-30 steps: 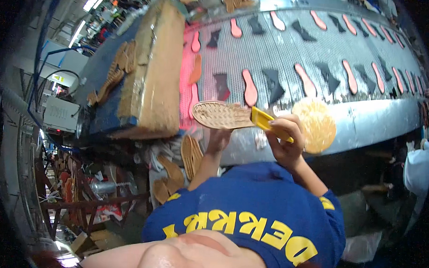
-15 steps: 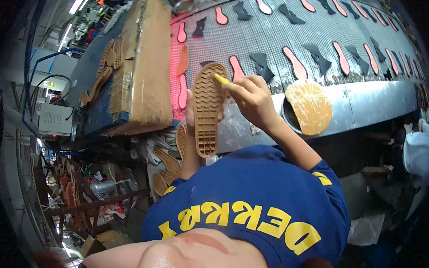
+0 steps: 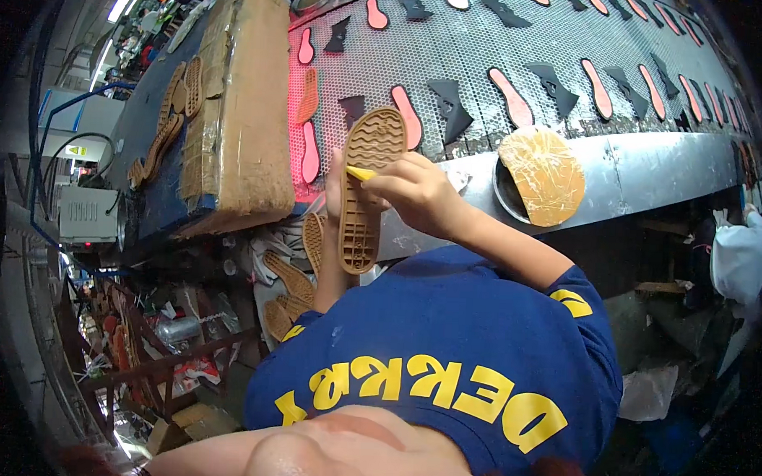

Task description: The person uses a yellow plastic scraper to apply a viscous substance from a metal bowl onto the textured bottom of a shoe sole. They repeatedly dip the tool into the bowl and spread the substance across the sole's surface, then place the treated sole onto a pile of similar items.

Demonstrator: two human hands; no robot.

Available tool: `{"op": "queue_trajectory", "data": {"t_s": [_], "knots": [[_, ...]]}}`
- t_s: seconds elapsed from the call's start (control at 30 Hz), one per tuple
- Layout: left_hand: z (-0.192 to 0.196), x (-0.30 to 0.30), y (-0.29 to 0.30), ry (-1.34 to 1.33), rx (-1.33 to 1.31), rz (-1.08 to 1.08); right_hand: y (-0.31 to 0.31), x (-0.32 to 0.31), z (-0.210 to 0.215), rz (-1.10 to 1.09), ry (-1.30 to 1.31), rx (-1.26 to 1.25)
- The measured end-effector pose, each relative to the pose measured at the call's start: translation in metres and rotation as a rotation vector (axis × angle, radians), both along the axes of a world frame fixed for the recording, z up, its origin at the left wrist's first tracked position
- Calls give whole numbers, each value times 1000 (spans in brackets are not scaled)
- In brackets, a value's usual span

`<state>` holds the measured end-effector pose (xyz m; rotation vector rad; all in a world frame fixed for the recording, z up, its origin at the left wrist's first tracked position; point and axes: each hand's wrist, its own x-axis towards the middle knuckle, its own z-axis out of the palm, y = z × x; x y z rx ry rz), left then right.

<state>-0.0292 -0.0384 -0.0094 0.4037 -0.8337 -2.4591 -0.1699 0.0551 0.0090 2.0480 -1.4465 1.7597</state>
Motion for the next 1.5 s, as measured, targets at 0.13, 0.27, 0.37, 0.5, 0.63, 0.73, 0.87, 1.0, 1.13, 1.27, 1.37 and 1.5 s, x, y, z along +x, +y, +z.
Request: {"op": "queue_trajectory", "data": {"t_s": [0.13, 0.27, 0.37, 0.5, 0.63, 0.73, 0.87, 1.0, 1.13, 1.27, 1.37, 1.5], "knots": [[6, -3, 8, -47, -3, -6, -17, -34, -6, -120, -261, 97], [-19, 7, 0, 47, -51, -49, -2, -13, -4, -82, -64, 104], [-23, 5, -2, 65, -32, -11, -3, -11, -9, -60, -64, 68], [-6, -3, -1, 66, -65, -29, -9, -19, -11, -200, -208, 100], [-8, -8, -1, 108, 2, 39, 11, 12, -15, -183, -249, 102], [-4, -17, 0, -40, -16, 118, 20, 17, -12, -45, -150, 102], [-30, -8, -15, 224, 82, -118, -7, -19, -19, -192, -198, 113], [-33, -17, -12, 26, 120, 106, 18, 7, -14, 35, -25, 111], [-51, -14, -23, 246, 335, -139, 23, 7, -8, 286, -142, 203], [-70, -2, -26, 326, 369, -272, -6, -18, -27, 111, -183, 283], [-58, -16, -25, -63, 363, 88, 15, 3, -13, 251, -52, 308], [-89, 2, -30, 422, 561, -299, 22, 6, 5, 479, -120, 406]]}}
